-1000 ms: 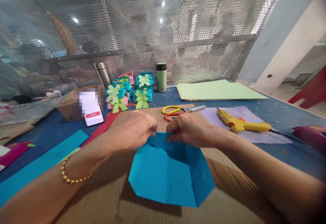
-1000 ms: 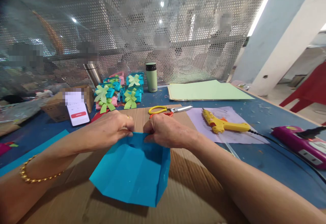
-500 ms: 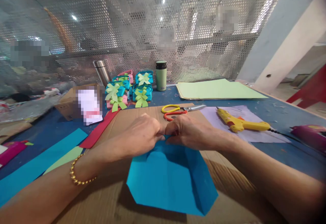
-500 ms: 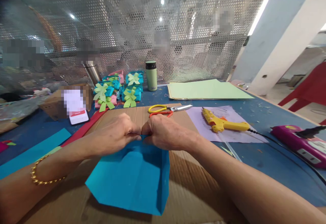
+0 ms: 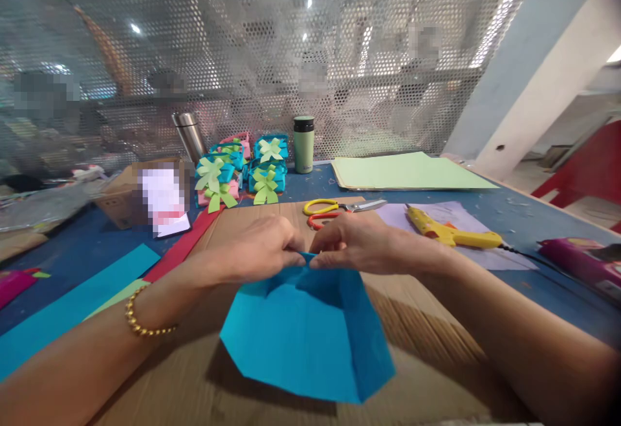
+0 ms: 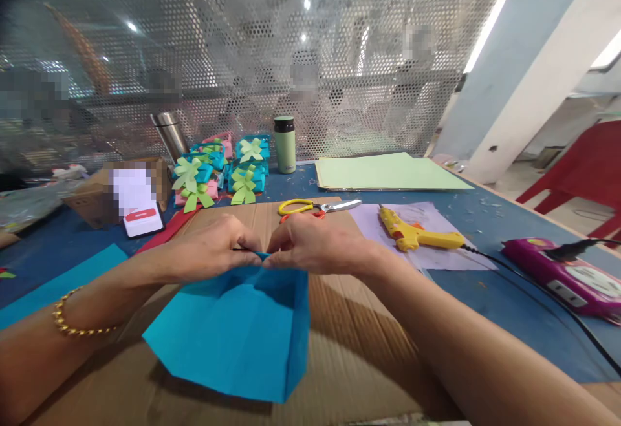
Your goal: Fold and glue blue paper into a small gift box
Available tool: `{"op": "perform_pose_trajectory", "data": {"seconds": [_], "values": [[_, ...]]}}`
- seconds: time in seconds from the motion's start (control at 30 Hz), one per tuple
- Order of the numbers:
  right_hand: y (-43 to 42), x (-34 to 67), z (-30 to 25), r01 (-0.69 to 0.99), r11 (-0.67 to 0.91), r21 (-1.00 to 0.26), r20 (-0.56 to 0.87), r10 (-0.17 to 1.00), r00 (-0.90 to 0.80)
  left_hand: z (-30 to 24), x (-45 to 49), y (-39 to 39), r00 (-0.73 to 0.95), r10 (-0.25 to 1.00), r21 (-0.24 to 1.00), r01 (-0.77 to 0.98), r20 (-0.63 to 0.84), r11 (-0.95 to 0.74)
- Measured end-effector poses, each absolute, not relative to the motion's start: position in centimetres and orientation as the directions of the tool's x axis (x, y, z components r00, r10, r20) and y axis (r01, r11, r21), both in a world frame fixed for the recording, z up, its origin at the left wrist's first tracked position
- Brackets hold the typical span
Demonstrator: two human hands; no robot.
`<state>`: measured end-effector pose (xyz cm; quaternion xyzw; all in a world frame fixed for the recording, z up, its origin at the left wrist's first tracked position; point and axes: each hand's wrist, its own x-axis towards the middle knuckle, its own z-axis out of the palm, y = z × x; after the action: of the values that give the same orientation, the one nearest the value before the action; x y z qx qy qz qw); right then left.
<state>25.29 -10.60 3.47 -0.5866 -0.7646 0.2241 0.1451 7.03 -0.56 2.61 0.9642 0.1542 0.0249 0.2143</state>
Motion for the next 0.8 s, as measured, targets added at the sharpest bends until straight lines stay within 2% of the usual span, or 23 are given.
{"op": "perform_pose_trajectory", "data": {"seconds": [0.13,0.2,0.4,0.57,0.8], "values": [[-10.4,26.7,4.5,0.715,0.131,-0.687,-0.038,0.976,-0.214,3.4,6.9,-0.1,0.944,0.325,0.390,0.320,-0.056,-0.863],[-10.4,27.0,4.7,0.717,0.112,-0.688,-0.041,0.980,-0.193,3.6,6.9,0.0,0.949,0.310,0.401,0.305,-0.054,-0.864],[-10.8,26.1,4.2,0.896,0.178,-0.406,-0.040,0.976,-0.212,3.7,6.8,-0.1,0.942,0.331,0.358,0.327,-0.051,-0.875],[-11.2,25.3,4.0,0.919,0.192,-0.345,-0.015,0.978,-0.210,3.9,6.8,-0.3,0.938,0.330,0.324,0.346,-0.103,-0.881],[-11.5,24.6,4.2,0.948,0.242,-0.208,0.039,0.970,-0.240,3.9,6.7,0.2,0.940,0.311,0.398,0.341,-0.140,-0.852]]}}
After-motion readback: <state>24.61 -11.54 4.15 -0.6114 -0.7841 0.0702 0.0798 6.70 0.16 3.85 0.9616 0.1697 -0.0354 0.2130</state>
